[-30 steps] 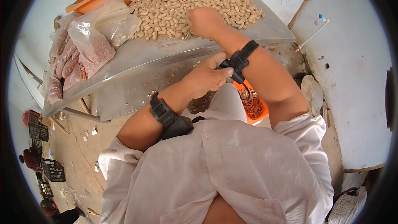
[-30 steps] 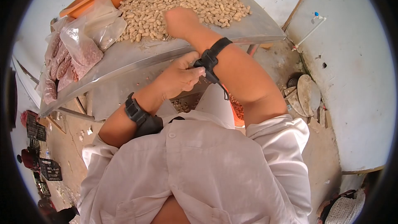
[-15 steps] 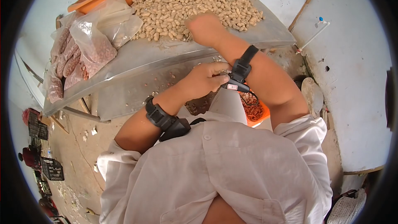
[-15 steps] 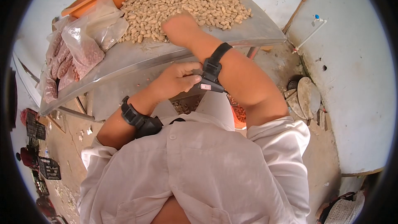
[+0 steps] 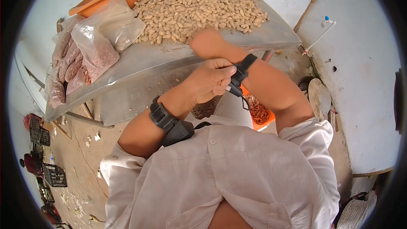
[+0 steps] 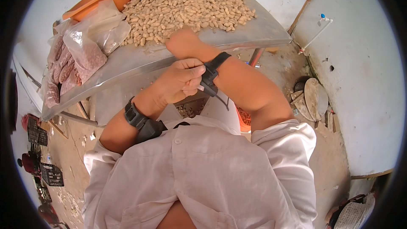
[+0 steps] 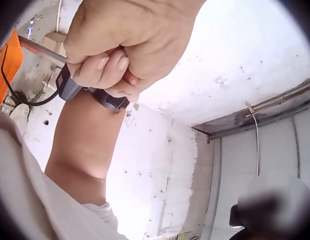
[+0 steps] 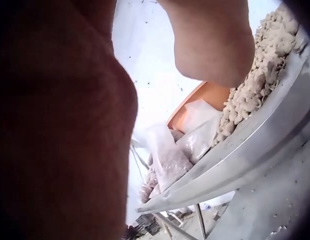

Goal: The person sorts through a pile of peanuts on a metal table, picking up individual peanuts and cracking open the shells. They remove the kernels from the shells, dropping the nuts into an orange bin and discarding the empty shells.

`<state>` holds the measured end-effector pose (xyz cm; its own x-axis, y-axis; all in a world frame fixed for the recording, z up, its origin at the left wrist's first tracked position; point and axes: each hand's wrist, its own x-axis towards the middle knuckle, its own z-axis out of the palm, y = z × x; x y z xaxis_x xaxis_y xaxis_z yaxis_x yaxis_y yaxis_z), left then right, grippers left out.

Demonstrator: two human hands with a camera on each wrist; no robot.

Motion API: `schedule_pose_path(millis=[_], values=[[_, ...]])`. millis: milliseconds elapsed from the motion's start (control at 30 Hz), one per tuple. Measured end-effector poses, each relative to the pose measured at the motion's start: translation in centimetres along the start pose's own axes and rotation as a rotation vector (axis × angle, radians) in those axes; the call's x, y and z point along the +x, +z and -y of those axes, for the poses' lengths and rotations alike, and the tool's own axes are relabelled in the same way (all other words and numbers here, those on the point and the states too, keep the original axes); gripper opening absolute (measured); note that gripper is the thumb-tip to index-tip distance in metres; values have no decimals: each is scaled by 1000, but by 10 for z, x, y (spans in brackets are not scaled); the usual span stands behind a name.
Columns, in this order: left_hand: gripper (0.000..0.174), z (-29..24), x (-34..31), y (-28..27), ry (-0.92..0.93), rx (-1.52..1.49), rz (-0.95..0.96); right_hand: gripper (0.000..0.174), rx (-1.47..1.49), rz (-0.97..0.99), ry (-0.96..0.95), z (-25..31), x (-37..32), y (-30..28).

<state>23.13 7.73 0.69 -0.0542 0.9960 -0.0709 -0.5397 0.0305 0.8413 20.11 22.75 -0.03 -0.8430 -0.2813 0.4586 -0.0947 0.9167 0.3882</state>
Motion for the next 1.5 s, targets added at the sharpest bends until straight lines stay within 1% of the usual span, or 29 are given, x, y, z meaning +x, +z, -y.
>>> schedule_pose_path(millis=[100,200,300,400,500,600,700,800,900,1000,1100,1200,1300,1400,1500], values=[[12,1,1,3,6,15,-123,10,-26,142,4,1,-4,5],[12,3,0,-2,29,-95,-127,15,-57,177,28,2,-5,-8],[13,3,-1,-18,93,-131,-46,16,136,161,191,2,-6,-22],[14,1,-5,-17,116,-7,-141,14,609,-30,362,2,-10,-18],[14,12,-2,-20,179,45,-133,11,1342,-174,770,6,-6,-35],[14,14,-2,-22,295,113,-160,12,2086,-502,824,5,4,-46],[14,26,-3,-17,395,64,-72,16,2413,-674,690,7,8,-64],[14,31,-2,-15,471,105,-93,14,2520,-711,631,9,7,-63],[14,30,-6,-15,464,131,-102,12,2069,-433,605,15,-5,-49],[14,34,-11,-13,367,174,-68,14,820,-443,291,19,-15,-34],[14,37,-11,-9,342,235,-102,17,371,-341,230,15,-17,-41],[16,37,-11,-6,379,188,-116,15,150,-366,84,12,-13,-54],[20,28,-16,0,311,397,-105,10,115,-325,31,15,-10,-60],[24,29,-17,-2,250,420,-102,9,146,-231,-39,19,-7,-72],[21,30,-18,-10,241,155,-57,10,195,-252,-80,24,-6,-77]])
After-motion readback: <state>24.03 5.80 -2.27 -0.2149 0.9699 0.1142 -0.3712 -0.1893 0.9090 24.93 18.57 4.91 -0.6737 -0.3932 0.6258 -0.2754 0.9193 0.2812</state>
